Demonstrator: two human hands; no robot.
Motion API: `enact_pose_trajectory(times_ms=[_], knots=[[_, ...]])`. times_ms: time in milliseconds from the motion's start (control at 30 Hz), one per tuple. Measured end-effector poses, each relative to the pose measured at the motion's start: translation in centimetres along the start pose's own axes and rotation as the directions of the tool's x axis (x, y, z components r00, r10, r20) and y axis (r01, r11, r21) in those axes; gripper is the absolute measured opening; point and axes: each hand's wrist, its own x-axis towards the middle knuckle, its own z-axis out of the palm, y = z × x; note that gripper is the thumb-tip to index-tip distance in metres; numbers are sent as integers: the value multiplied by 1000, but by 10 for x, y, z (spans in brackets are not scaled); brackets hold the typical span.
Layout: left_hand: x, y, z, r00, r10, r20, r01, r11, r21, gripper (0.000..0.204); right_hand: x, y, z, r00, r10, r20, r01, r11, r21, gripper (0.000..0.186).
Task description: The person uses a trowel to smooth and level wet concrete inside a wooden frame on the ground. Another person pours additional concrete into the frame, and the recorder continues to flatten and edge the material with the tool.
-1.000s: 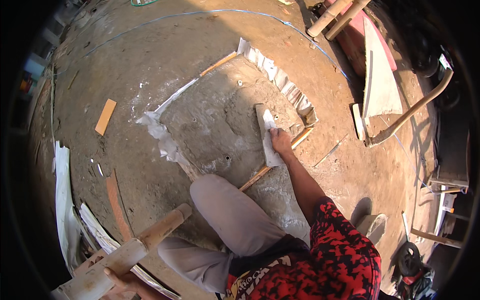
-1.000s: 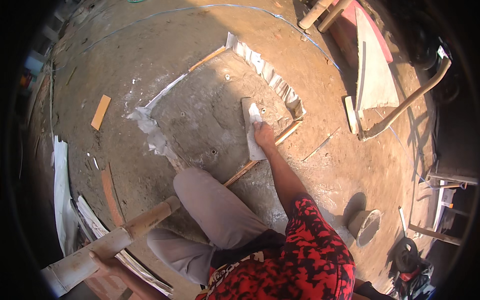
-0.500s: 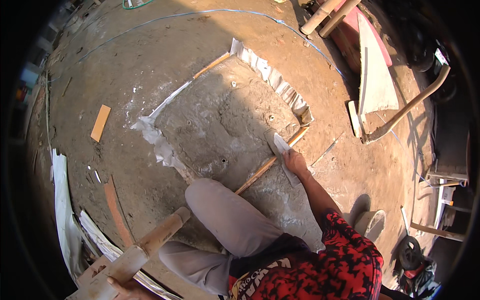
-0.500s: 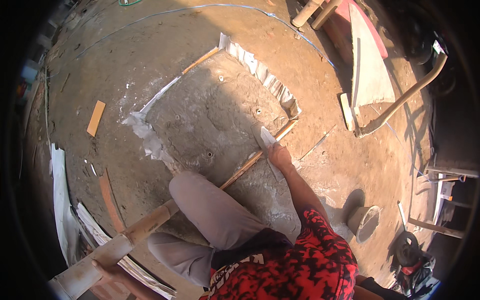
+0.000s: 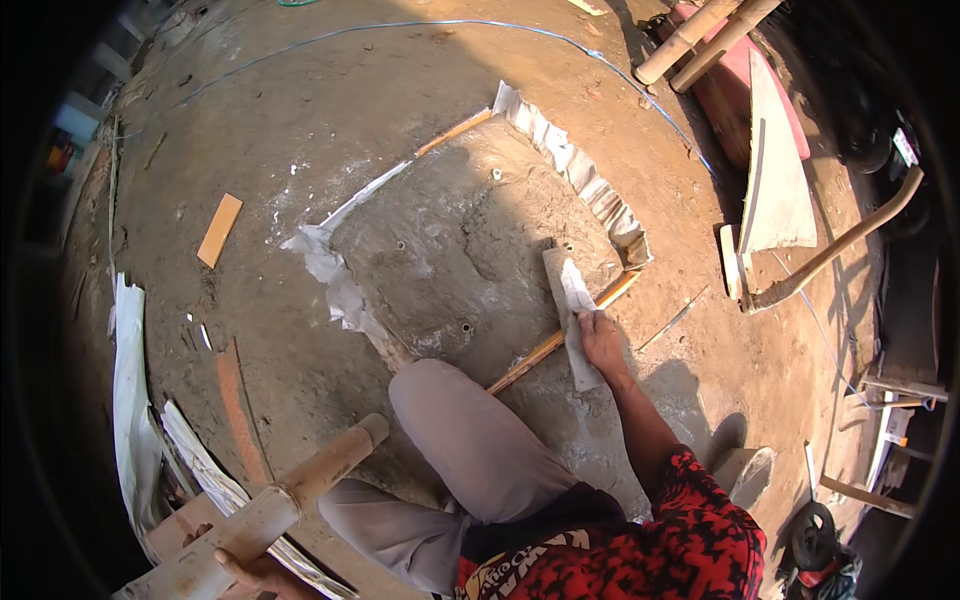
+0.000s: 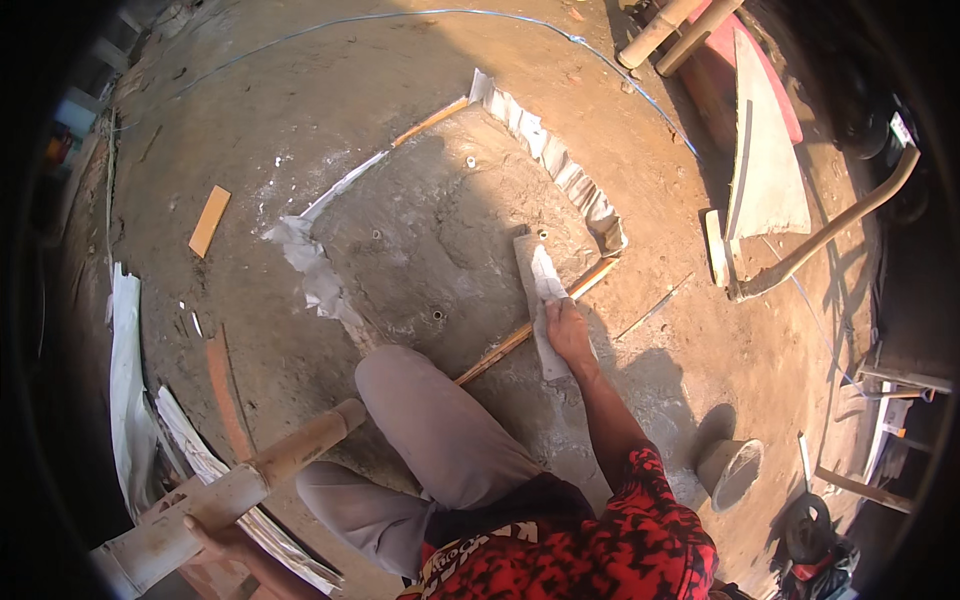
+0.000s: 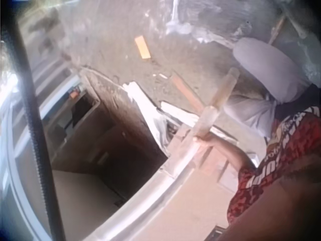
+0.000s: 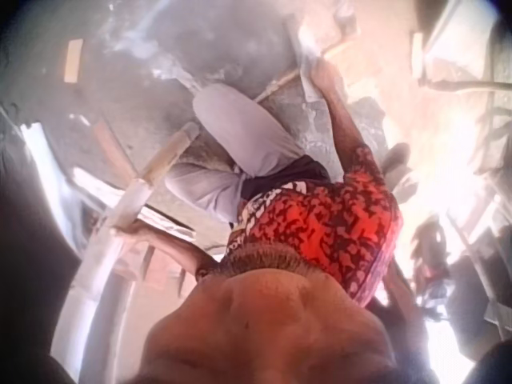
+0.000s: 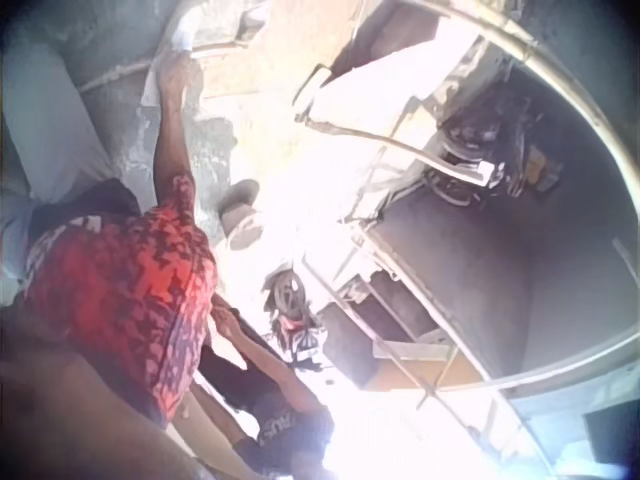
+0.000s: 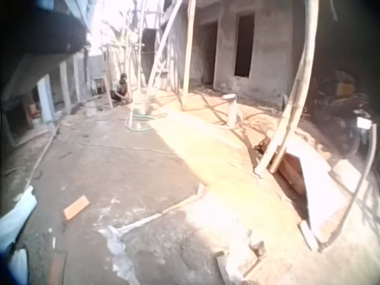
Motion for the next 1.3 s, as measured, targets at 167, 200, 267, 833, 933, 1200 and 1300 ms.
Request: enact_pose_trajectory(times_ms=[167,200,267,833,933,1200,1300], knots=[[0,-10,-7,999,-35,-9,35,999,-18,76,118,-5,79,976,213,32,-214,934,286,49],[4,-9,-10,999,-35,-17,35,999,-19,76,146,-7,99,981,196,-12,-184,940,288,51],[7,-10,-13,999,-37,-27,36,999,-17,77,188,-24,110,972,204,-118,-186,971,149,56],[3,-18,-21,991,-132,-13,131,989,-71,75,163,22,140,997,54,-56,-38,969,245,47],[19,-20,-53,980,-200,-15,198,974,-110,74,128,-52,129,930,237,281,-368,608,704,36],[12,-25,-44,977,-212,4,211,975,-67,71,94,-86,159,913,40,407,-286,773,566,42],[20,-35,-65,961,-276,12,275,952,-134,71,93,-93,168,942,-37,335,-147,849,507,42]])
